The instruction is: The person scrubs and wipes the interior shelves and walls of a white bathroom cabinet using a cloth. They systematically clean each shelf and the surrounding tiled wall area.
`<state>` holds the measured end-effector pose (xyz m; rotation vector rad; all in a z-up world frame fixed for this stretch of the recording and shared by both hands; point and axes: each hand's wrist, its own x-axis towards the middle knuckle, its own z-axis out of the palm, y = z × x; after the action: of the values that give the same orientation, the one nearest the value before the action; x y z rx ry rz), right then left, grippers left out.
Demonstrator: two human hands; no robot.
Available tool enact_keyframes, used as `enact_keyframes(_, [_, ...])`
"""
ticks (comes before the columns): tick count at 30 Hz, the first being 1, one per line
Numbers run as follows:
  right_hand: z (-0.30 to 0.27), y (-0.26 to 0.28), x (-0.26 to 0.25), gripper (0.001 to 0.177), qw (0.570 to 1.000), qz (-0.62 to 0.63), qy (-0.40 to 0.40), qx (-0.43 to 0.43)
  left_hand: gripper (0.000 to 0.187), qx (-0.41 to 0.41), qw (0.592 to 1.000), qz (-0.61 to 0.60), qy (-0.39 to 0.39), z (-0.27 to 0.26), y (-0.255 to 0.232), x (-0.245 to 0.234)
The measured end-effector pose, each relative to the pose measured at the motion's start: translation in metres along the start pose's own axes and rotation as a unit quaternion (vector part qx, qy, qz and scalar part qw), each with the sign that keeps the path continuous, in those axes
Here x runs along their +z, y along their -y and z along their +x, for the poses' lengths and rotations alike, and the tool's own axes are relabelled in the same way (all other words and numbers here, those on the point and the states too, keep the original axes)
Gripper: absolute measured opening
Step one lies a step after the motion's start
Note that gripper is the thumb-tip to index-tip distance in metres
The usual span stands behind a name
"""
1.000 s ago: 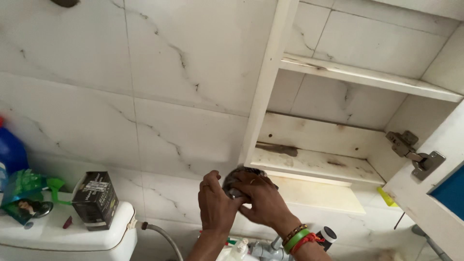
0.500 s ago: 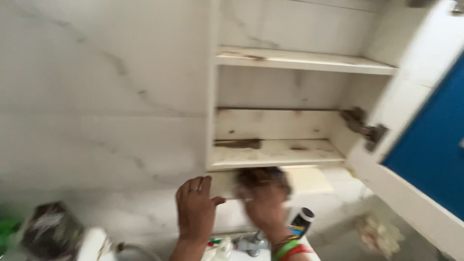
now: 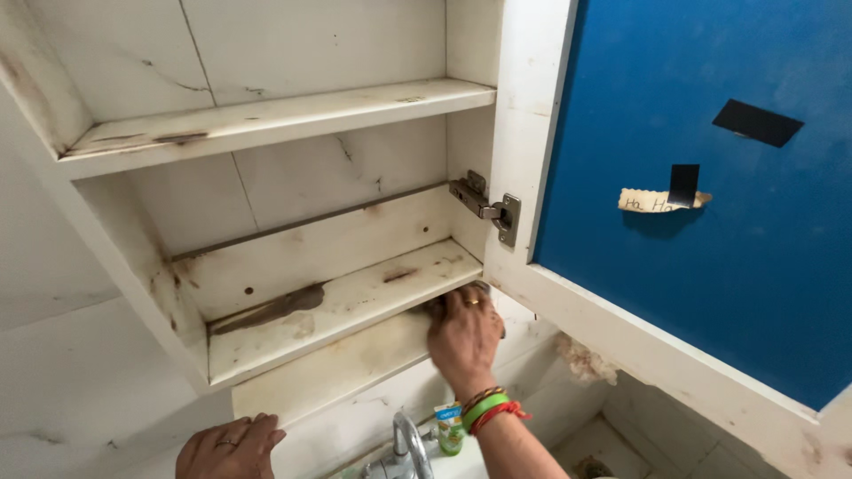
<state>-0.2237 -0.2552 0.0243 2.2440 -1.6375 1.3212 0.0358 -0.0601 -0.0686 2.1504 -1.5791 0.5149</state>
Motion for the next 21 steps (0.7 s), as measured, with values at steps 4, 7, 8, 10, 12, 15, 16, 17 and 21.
enact_keyframes(4, [0.005, -0.014, 0.02, 0.025, 0.99, 0.06, -0.013, 0.13, 0.022, 0.022, 0.998, -0.025, -0.05, 0.0, 0.002, 0.006])
enact_keyframes(7, [0.005, -0.026, 0.042, 0.035, 0.949, 0.166, -0.122, 0.237, 0.023, 0.027, 0.997, -0.034, -0.069, 0.0, 0.004, 0.01])
enact_keyframes(8, [0.005, -0.03, 0.049, 0.034, 0.92, 0.208, -0.137, 0.304, 0.024, 0.027, 0.997, -0.036, -0.068, -0.001, 0.004, 0.011])
enact_keyframes(10, [-0.004, -0.032, 0.059, 0.034, 0.855, 0.294, -0.162, 0.394, 0.022, 0.029, 0.996, -0.033, -0.073, 0.001, 0.002, 0.012])
enact_keyframes(12, [-0.019, -0.027, 0.068, 0.034, 0.79, 0.38, -0.186, 0.444, 0.021, 0.031, 0.996, -0.033, -0.071, 0.002, 0.002, 0.01])
enact_keyframes(15, [-0.041, -0.018, 0.082, 0.036, 0.707, 0.543, -0.182, 0.414, 0.021, 0.029, 0.997, -0.035, -0.056, 0.001, 0.001, 0.01])
enact_keyframes(16, [-0.048, -0.011, 0.09, 0.03, 0.689, 0.555, -0.175, 0.432, 0.021, 0.027, 0.998, -0.033, -0.052, 0.002, 0.001, 0.012])
enact_keyframes(17, [-0.054, -0.004, 0.1, 0.026, 0.67, 0.567, -0.167, 0.45, 0.021, 0.025, 0.998, -0.031, -0.048, 0.002, 0.004, 0.015])
enact_keyframes(21, [-0.108, 0.022, 0.139, 0.029, 0.738, 0.5, -0.106, 0.441, 0.032, 0.085, 0.996, -0.008, -0.034, -0.003, 0.038, 0.051])
